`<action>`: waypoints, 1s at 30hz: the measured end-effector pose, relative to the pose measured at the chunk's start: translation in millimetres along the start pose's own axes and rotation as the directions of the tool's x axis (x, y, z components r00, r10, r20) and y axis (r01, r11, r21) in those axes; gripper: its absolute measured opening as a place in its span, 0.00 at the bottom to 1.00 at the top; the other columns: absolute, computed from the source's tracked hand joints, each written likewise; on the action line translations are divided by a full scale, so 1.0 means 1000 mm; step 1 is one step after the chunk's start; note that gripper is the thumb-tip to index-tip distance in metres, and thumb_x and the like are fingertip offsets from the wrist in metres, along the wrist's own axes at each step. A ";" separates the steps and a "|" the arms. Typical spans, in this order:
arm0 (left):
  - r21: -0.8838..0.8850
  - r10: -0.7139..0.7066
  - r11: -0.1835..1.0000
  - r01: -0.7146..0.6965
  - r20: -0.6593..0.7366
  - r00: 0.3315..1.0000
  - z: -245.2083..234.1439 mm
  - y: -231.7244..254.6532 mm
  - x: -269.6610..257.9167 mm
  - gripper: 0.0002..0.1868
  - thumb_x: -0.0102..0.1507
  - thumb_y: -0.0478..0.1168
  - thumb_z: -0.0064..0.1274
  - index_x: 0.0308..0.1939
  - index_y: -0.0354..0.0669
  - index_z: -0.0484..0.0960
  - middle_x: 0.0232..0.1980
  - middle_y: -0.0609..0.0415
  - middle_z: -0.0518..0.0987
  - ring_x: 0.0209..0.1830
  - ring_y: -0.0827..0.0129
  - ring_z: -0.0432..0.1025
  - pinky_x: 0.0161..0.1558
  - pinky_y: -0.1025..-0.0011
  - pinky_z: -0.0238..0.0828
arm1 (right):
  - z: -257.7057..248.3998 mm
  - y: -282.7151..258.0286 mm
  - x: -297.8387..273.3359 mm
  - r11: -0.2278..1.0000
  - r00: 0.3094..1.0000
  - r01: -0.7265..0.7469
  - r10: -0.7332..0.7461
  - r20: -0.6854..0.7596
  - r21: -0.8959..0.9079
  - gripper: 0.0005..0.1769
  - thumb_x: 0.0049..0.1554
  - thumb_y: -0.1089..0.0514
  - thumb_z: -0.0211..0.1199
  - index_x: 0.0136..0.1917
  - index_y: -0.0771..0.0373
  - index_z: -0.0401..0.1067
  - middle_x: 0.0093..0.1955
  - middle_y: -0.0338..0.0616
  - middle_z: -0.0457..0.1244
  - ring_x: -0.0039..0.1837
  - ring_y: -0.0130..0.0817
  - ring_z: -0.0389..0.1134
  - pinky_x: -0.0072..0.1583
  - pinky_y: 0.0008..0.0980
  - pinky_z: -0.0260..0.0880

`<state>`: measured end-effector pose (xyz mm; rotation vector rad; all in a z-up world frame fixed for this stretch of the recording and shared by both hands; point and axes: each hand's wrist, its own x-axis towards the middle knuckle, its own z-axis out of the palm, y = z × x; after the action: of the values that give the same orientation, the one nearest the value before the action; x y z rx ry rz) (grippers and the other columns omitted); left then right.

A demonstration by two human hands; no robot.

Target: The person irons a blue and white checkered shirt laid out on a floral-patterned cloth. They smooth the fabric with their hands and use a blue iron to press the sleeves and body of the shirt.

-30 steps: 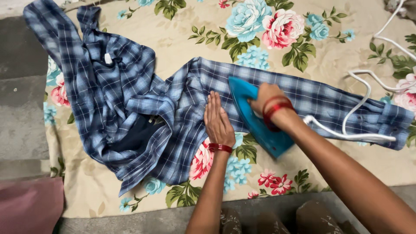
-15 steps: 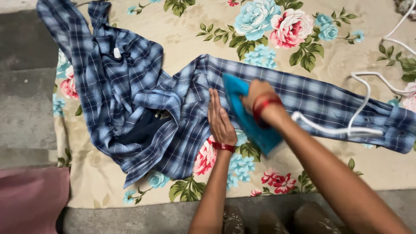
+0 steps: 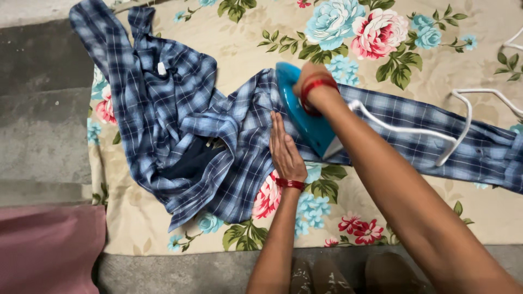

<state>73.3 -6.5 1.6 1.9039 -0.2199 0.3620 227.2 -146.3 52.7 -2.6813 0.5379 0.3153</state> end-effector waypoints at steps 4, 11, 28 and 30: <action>-0.031 -0.007 1.000 0.006 -0.032 0.999 0.000 -0.004 -0.002 0.34 0.77 0.53 0.16 0.79 0.34 0.58 0.83 0.38 0.57 0.85 0.46 0.52 0.81 0.56 0.46 | 0.006 0.011 -0.084 0.999 0.998 -0.052 0.052 0.043 0.004 0.24 0.52 0.47 0.73 0.51 0.68 0.78 0.52 0.69 0.68 0.57 0.62 0.71 0.59 0.49 0.73; 0.001 -0.021 1.000 0.021 -0.018 1.000 0.003 -0.005 0.000 0.34 0.77 0.53 0.17 0.79 0.34 0.57 0.83 0.39 0.56 0.85 0.48 0.52 0.81 0.56 0.45 | -0.011 -0.009 -0.057 0.996 0.996 -0.080 0.078 0.052 0.043 0.22 0.52 0.48 0.72 0.51 0.69 0.78 0.53 0.70 0.67 0.57 0.60 0.71 0.58 0.48 0.74; 0.579 0.021 0.803 -0.142 0.211 0.977 0.020 -0.018 0.000 0.37 0.73 0.55 0.30 0.79 0.32 0.51 0.84 0.40 0.48 0.85 0.54 0.41 0.81 0.57 0.35 | -0.035 0.159 -0.127 0.966 0.978 -0.198 0.205 0.026 -0.165 0.32 0.50 0.39 0.75 0.49 0.72 0.79 0.49 0.72 0.69 0.53 0.63 0.73 0.56 0.51 0.73; 0.632 0.002 0.760 -0.151 0.230 0.973 0.023 -0.018 -0.001 0.39 0.73 0.56 0.31 0.79 0.30 0.50 0.84 0.39 0.46 0.85 0.54 0.39 0.81 0.58 0.33 | -0.046 0.183 -0.122 0.953 0.962 -0.274 0.272 -0.030 -0.132 0.32 0.49 0.40 0.76 0.49 0.74 0.79 0.49 0.72 0.68 0.53 0.63 0.73 0.55 0.51 0.73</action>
<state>81.5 -22.2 -21.9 2.6392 -0.3527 0.3053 48.4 -281.5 69.3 -2.7380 0.9264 0.4262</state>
